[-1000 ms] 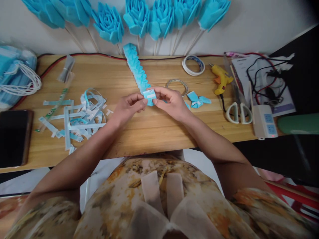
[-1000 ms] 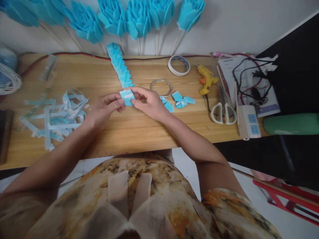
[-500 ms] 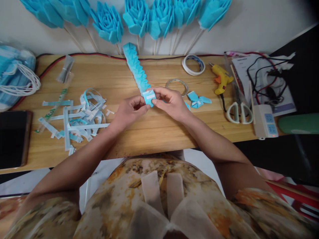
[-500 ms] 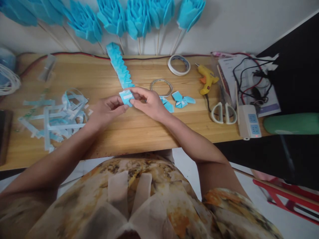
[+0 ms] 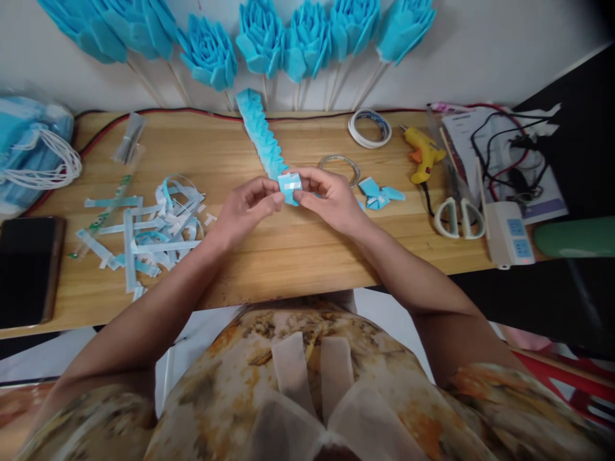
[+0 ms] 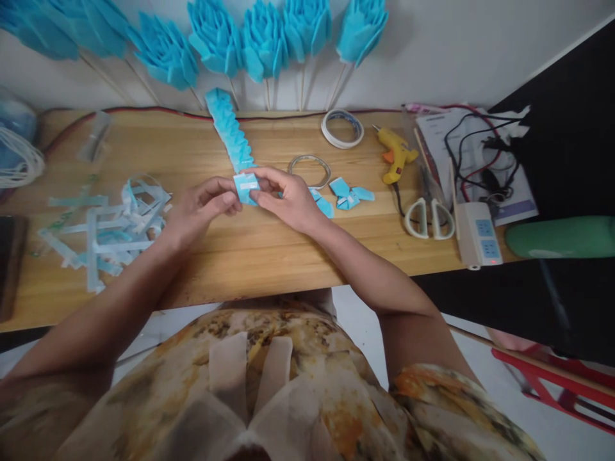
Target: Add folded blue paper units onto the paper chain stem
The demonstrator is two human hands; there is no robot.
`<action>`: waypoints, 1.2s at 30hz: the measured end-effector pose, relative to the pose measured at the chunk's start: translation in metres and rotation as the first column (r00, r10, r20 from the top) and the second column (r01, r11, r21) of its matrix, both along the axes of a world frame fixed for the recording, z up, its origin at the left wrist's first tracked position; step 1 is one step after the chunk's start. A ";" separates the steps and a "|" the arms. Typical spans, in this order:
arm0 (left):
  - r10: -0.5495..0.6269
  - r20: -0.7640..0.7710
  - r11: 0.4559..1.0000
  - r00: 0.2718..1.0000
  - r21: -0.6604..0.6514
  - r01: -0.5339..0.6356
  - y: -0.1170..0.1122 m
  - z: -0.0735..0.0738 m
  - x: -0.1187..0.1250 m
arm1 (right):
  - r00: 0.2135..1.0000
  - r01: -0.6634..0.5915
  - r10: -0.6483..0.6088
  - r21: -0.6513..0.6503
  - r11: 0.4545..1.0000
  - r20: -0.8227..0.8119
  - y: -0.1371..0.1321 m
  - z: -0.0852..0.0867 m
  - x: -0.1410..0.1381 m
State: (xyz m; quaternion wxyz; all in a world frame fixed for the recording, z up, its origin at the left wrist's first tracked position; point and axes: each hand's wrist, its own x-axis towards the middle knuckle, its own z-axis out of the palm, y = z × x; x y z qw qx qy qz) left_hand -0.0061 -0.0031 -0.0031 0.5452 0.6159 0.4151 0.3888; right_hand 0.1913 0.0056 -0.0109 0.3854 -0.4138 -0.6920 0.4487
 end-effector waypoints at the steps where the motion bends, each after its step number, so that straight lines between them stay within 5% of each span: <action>1: 0.009 0.004 1.000 1.000 0.004 -0.009 0.000 0.000 -0.001 | 1.000 -0.004 0.004 0.006 1.000 0.011 0.000 0.001 0.000; 18: 0.016 0.021 1.000 1.000 -0.024 -0.015 0.002 -0.005 -0.002 | 0.981 -0.038 0.005 0.165 0.986 0.196 -0.009 0.005 -0.005; 29: 0.170 0.182 0.985 0.968 -0.064 -0.161 0.002 -0.009 0.001 | 0.997 0.005 -0.008 -0.043 0.999 -0.082 -0.005 0.008 -0.003; 36: 0.164 0.244 0.985 0.956 -0.088 -0.147 0.002 -0.013 0.002 | 0.990 -0.033 0.021 -0.088 0.996 -0.137 -0.004 0.006 -0.006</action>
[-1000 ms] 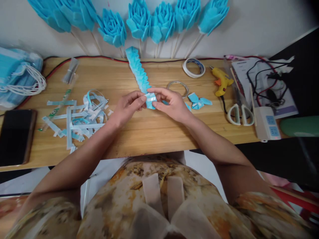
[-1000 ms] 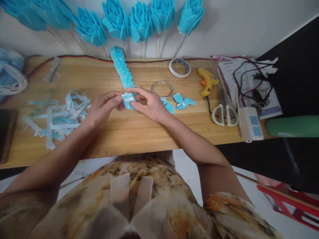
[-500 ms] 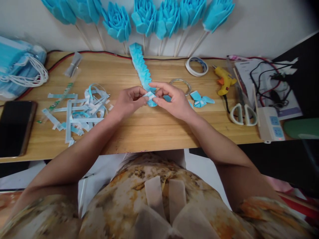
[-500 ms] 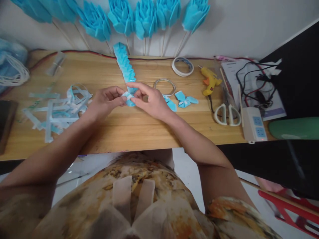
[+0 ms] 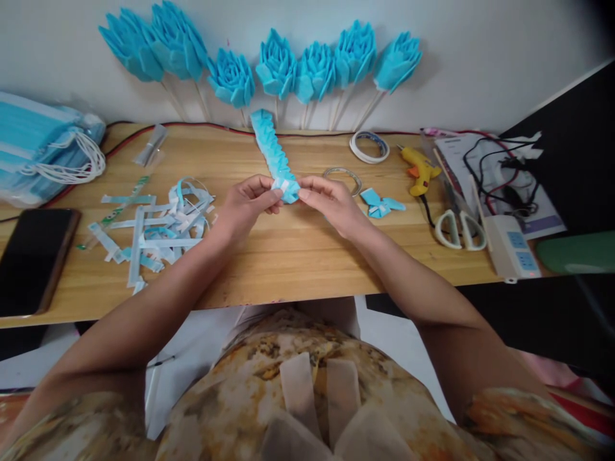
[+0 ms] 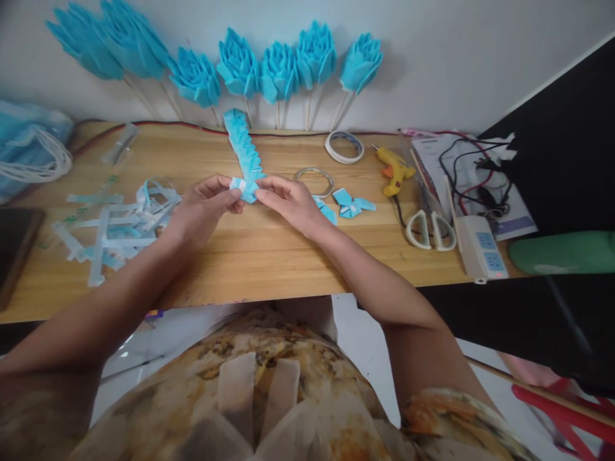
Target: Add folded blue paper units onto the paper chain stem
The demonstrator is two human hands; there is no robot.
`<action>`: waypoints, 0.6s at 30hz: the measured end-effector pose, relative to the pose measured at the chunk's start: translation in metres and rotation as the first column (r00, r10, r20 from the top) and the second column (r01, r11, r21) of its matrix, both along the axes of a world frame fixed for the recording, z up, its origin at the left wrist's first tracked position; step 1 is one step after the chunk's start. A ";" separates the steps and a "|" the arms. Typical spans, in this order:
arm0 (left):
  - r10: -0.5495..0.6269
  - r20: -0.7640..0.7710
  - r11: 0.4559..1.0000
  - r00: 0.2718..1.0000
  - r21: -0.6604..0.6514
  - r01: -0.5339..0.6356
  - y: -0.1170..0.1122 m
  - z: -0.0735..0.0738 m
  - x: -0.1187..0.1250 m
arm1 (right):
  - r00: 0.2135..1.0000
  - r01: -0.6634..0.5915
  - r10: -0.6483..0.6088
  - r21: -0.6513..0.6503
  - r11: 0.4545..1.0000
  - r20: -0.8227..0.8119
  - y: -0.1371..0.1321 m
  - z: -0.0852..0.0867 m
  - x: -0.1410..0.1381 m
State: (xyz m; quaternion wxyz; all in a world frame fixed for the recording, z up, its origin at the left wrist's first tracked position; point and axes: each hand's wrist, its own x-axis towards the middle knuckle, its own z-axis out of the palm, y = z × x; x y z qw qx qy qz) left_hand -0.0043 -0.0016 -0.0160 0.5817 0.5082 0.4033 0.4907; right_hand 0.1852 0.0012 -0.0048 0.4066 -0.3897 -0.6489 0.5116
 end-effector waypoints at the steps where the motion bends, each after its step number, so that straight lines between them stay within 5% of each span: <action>1: -0.006 -0.004 1.000 1.000 -0.003 0.006 0.000 -0.001 0.001 | 1.000 0.006 -0.007 0.016 1.000 0.013 0.000 -0.001 0.000; 18: -0.003 -0.199 0.999 0.980 0.051 0.014 -0.002 0.002 -0.001 | 0.992 0.007 -0.017 0.081 0.997 0.124 0.000 0.002 0.002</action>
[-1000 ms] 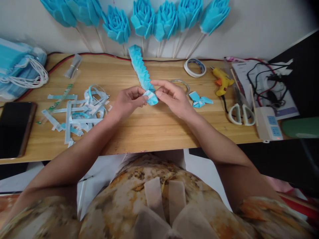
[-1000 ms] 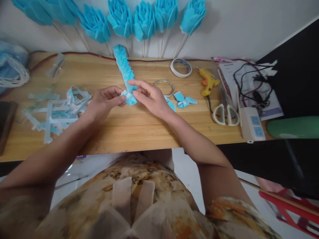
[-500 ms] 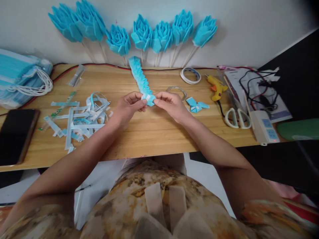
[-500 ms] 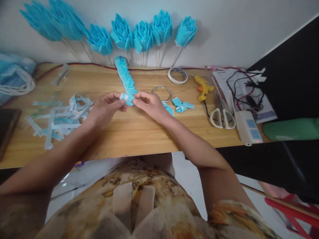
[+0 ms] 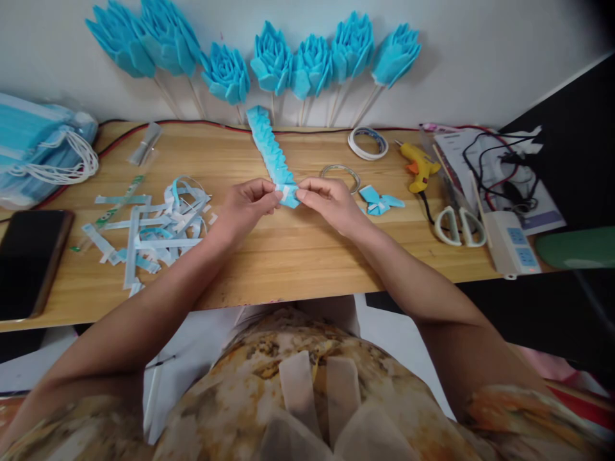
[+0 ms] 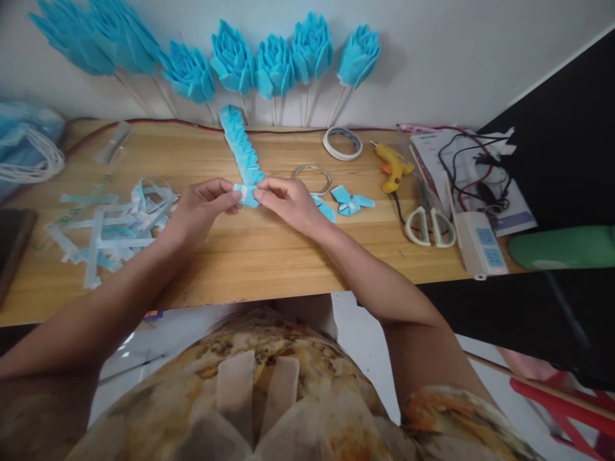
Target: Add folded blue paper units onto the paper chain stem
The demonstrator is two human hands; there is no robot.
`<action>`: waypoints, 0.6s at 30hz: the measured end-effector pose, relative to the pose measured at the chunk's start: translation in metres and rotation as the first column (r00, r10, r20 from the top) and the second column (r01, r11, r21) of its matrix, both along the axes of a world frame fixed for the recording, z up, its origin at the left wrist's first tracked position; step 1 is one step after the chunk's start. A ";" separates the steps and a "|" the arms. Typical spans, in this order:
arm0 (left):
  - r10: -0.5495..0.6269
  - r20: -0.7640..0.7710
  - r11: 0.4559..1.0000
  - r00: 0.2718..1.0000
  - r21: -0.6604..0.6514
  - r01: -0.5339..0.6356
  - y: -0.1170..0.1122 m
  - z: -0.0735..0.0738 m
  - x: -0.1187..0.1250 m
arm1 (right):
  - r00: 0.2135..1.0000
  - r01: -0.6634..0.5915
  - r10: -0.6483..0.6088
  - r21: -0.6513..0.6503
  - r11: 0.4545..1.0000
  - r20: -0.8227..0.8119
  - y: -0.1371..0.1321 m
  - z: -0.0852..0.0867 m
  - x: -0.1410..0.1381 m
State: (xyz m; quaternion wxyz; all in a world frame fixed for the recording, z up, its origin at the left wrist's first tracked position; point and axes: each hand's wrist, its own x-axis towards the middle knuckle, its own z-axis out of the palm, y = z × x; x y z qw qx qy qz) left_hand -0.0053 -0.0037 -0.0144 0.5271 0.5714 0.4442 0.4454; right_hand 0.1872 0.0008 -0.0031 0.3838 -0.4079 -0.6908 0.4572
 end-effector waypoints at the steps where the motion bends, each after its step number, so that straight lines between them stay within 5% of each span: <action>1: 0.000 -0.004 1.000 1.000 0.002 0.000 0.000 0.000 0.000 | 1.000 -0.006 0.006 -0.007 1.000 0.000 0.000 0.000 0.000; 18: -0.020 -0.024 1.000 1.000 0.010 0.021 -0.002 0.003 0.002 | 1.000 0.002 -0.003 -0.091 0.996 -0.010 0.001 -0.003 0.000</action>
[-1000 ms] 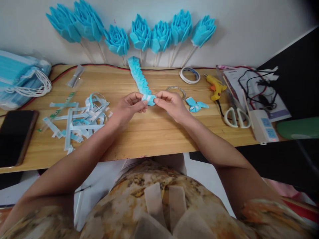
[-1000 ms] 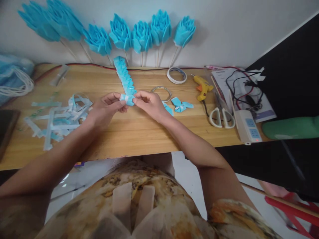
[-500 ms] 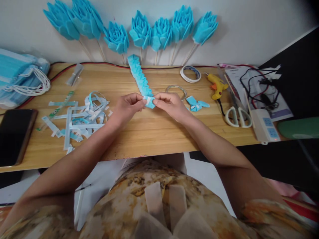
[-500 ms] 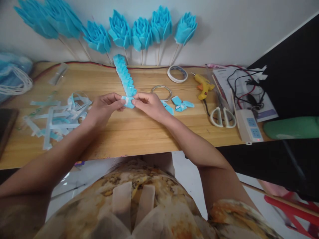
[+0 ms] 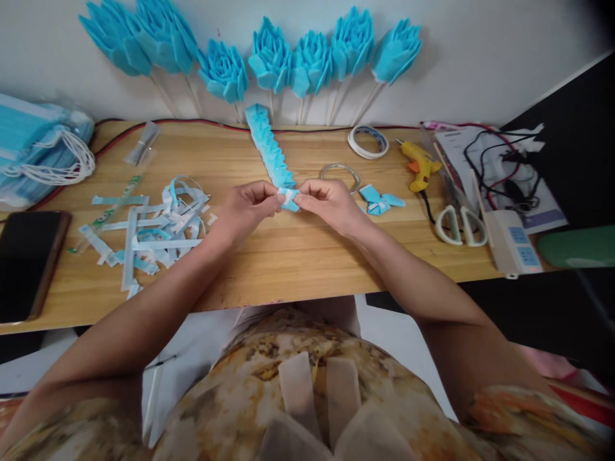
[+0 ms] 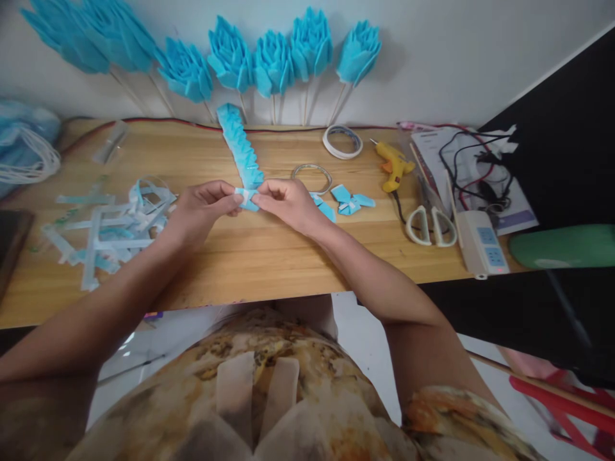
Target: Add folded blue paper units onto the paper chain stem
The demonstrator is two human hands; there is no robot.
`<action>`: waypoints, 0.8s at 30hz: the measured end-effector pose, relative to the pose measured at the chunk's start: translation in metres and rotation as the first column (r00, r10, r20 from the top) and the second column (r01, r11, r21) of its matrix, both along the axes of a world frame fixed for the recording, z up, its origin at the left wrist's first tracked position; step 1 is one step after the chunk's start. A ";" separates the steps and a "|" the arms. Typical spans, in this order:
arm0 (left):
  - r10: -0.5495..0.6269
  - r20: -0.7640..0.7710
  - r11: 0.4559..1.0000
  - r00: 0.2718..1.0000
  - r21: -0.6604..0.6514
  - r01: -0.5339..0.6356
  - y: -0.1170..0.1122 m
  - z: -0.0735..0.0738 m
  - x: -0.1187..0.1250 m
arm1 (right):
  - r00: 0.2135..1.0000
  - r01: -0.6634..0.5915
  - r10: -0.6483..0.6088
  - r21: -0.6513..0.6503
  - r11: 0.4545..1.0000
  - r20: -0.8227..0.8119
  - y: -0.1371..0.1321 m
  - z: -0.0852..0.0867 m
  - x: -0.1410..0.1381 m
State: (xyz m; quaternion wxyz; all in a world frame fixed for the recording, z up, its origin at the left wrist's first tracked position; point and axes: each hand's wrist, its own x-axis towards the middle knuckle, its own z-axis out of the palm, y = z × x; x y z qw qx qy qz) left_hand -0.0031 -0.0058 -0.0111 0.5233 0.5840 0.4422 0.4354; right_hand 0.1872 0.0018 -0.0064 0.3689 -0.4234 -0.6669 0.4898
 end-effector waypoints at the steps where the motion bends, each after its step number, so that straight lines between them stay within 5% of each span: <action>1: -0.005 0.003 1.000 1.000 -0.003 0.005 0.000 0.000 0.000 | 1.000 0.004 -0.004 0.005 1.000 0.006 0.000 0.000 0.000; 24: 0.001 -0.043 1.000 0.999 -0.022 -0.002 0.000 -0.001 0.002 | 0.998 -0.034 0.034 -0.004 0.999 -0.053 -0.001 0.000 -0.002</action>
